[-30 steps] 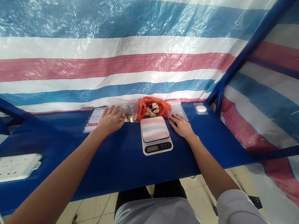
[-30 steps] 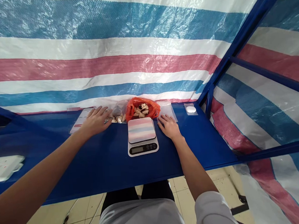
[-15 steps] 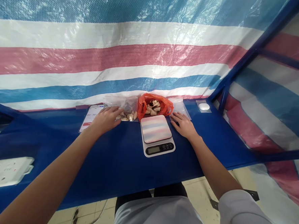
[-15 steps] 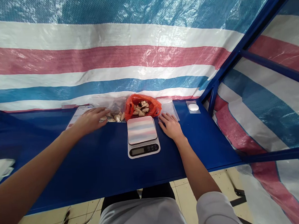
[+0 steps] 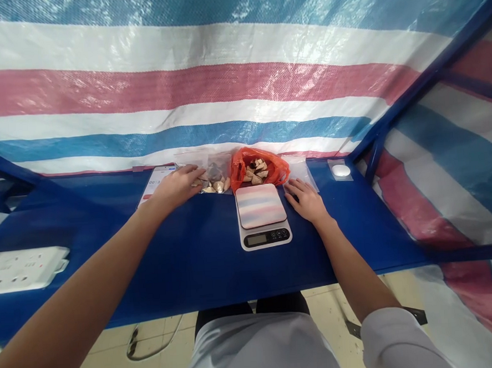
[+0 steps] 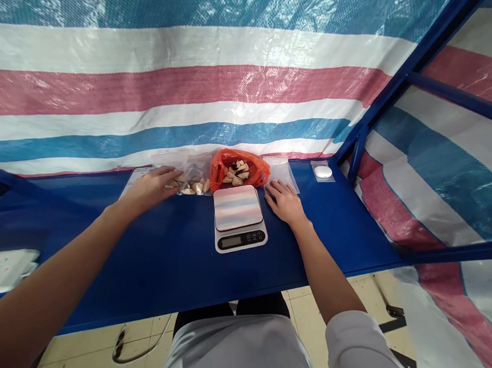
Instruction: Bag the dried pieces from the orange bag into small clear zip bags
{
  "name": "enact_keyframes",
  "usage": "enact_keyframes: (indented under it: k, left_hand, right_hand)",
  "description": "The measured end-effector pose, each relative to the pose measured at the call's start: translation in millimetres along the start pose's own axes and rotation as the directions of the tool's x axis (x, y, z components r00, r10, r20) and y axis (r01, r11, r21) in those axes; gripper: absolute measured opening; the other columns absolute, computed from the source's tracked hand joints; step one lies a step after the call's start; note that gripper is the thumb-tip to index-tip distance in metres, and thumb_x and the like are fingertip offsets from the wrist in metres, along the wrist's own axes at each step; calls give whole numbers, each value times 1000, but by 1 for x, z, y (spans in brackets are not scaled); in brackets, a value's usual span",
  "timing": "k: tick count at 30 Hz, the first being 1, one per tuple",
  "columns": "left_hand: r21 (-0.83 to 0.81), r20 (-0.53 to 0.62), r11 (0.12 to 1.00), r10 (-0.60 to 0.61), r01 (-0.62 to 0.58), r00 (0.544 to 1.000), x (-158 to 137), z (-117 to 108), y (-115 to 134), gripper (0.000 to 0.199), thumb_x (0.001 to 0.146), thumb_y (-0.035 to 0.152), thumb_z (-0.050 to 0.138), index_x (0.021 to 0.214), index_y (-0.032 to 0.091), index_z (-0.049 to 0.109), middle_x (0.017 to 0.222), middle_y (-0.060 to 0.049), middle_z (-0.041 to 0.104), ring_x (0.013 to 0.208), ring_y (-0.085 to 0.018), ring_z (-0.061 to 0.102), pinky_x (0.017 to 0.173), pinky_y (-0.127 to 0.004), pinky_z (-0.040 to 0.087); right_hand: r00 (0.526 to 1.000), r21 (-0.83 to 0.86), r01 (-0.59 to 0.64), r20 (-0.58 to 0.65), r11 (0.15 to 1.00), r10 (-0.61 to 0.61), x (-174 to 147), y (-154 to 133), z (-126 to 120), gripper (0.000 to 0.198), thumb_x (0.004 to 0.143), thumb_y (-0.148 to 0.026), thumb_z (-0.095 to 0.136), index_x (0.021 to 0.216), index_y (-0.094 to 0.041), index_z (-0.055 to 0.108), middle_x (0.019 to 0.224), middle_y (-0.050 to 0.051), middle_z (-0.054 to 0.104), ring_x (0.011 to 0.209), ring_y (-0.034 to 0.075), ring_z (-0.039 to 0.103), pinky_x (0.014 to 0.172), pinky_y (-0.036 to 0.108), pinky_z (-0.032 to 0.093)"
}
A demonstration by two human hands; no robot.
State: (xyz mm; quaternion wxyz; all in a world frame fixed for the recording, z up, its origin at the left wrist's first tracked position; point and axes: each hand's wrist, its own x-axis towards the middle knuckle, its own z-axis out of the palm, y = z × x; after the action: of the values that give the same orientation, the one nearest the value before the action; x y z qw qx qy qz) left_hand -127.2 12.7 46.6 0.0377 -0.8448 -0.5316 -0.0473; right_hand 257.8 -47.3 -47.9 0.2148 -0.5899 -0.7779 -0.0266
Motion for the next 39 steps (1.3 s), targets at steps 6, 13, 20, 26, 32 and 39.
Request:
enact_keyframes:
  k: [6,13,20,26,32,39]
  left_hand:
    - [-115,-171,993,-13,-6,985,-4,-4,2,45,90,33,56,133,20,64,140,-13,61,122,-31,63,102,-40,51]
    - [-349,-419,929,-40,-120,907,-15,-18,24,43,88,37,60,126,20,68,134,-11,65,120,-28,65,107,-38,50]
    - [-615,-472,755,-122,-227,873,-27,-20,73,45,82,36,71,123,20,70,124,-9,70,112,-26,66,101,-38,52]
    - [-935,-277,279,-193,-218,941,-32,-4,114,55,76,41,81,126,21,69,124,-11,70,109,-26,66,94,-38,55]
    - [-982,-136,-98,-233,-163,963,-33,9,130,56,65,36,91,117,24,74,119,-9,74,115,-29,66,102,-44,51]
    - [-957,-40,-267,-261,-112,965,-30,11,121,50,66,39,90,113,26,76,113,-6,76,106,-24,69,98,-40,53]
  right_hand:
    - [996,22,31,-84,999,-29,-1,-2,-6,35,100,-32,51,128,-22,69,140,8,64,136,30,55,114,47,46]
    - [971,41,99,-222,994,-88,-2,-14,-22,33,100,-30,50,123,-20,72,135,9,68,132,30,59,112,49,48]
    - [948,186,162,-301,969,-101,12,-54,-40,31,98,-31,53,120,-24,74,134,7,68,131,26,60,114,44,48]
    - [985,629,75,-169,774,42,39,-81,-42,41,96,-36,55,134,-26,65,140,4,64,130,25,61,110,39,51]
    - [993,932,-40,-4,359,121,62,-83,-20,46,88,-47,66,128,-25,67,133,7,69,127,26,63,108,42,51]
    - [981,967,-56,6,249,194,67,-80,-16,38,76,-54,75,94,-21,77,102,6,78,104,26,72,96,40,57]
